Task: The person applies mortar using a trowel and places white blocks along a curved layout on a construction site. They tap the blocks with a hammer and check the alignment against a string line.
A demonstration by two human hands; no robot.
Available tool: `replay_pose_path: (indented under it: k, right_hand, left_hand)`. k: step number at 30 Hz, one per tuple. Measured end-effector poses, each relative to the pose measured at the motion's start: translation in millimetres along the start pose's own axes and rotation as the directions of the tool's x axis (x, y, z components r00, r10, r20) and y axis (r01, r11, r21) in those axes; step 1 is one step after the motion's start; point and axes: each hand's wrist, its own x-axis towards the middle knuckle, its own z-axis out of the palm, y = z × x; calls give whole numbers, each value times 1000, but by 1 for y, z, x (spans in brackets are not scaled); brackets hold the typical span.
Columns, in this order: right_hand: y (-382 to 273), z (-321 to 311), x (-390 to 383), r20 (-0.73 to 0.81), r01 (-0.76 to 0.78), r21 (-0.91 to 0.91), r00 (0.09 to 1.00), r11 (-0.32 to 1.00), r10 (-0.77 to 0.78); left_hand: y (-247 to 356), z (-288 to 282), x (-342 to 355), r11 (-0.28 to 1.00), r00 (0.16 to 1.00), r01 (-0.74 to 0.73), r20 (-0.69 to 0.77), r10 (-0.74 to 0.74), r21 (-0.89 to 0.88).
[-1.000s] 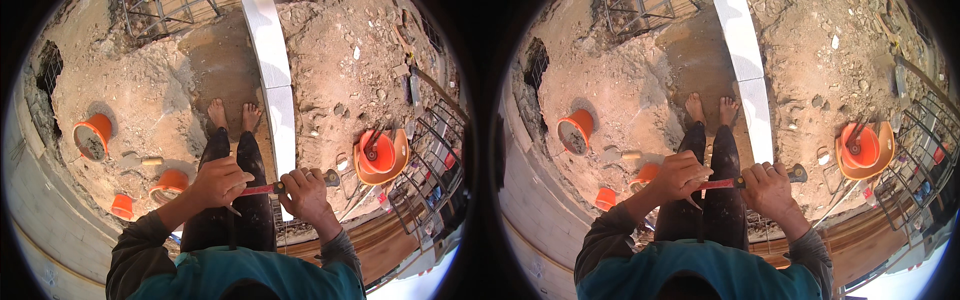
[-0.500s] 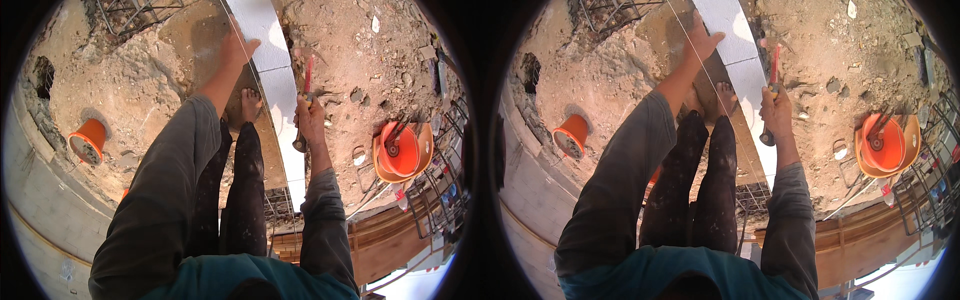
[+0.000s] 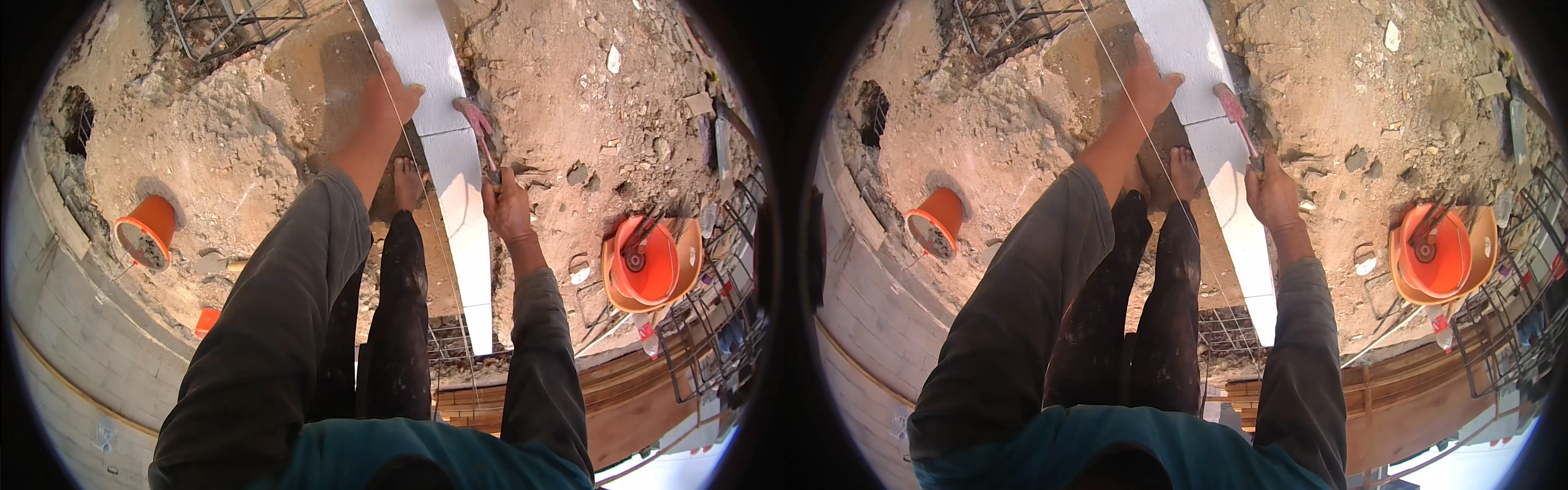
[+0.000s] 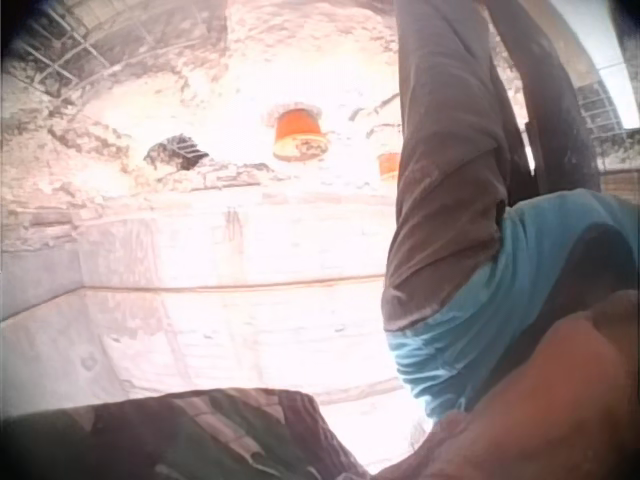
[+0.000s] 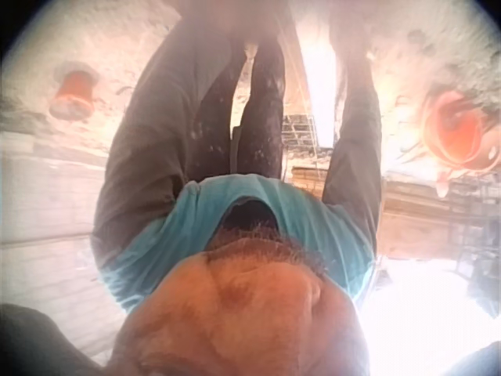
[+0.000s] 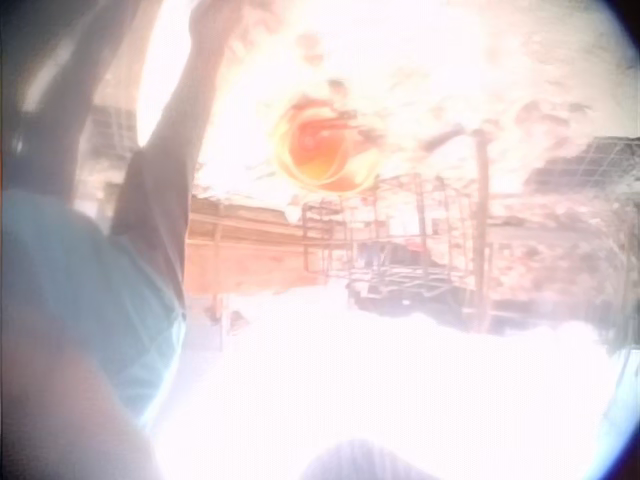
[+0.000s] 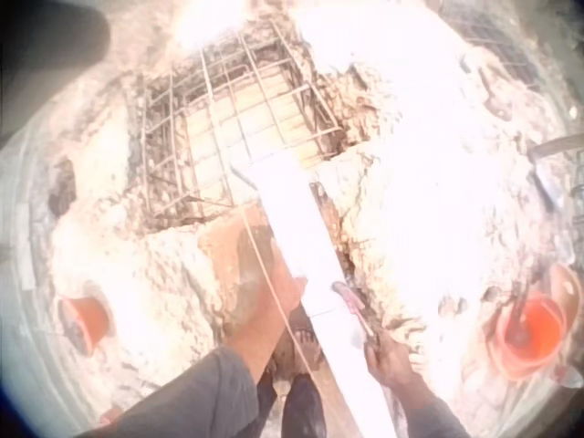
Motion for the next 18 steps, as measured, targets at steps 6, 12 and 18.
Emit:
replay_pose_path:
  k: [6, 12, 18]
  right_hand:
    - [-54, -15, 26, -294, 447, 119, 869, 886, -399]
    - [-54, -21, 110, -111, 306, -100, 942, 947, -316]
    - [-121, -45, 116, -319, 584, -38, 762, 811, -564]
  left_hand:
    - [6, 4, -8, 886, 948, -146, -193, 252, 439]
    - [7, 8, 5, 685, 855, -268, -160, 494, 678]
    - [21, 6, 2, 550, 917, -172, -71, 392, 818]
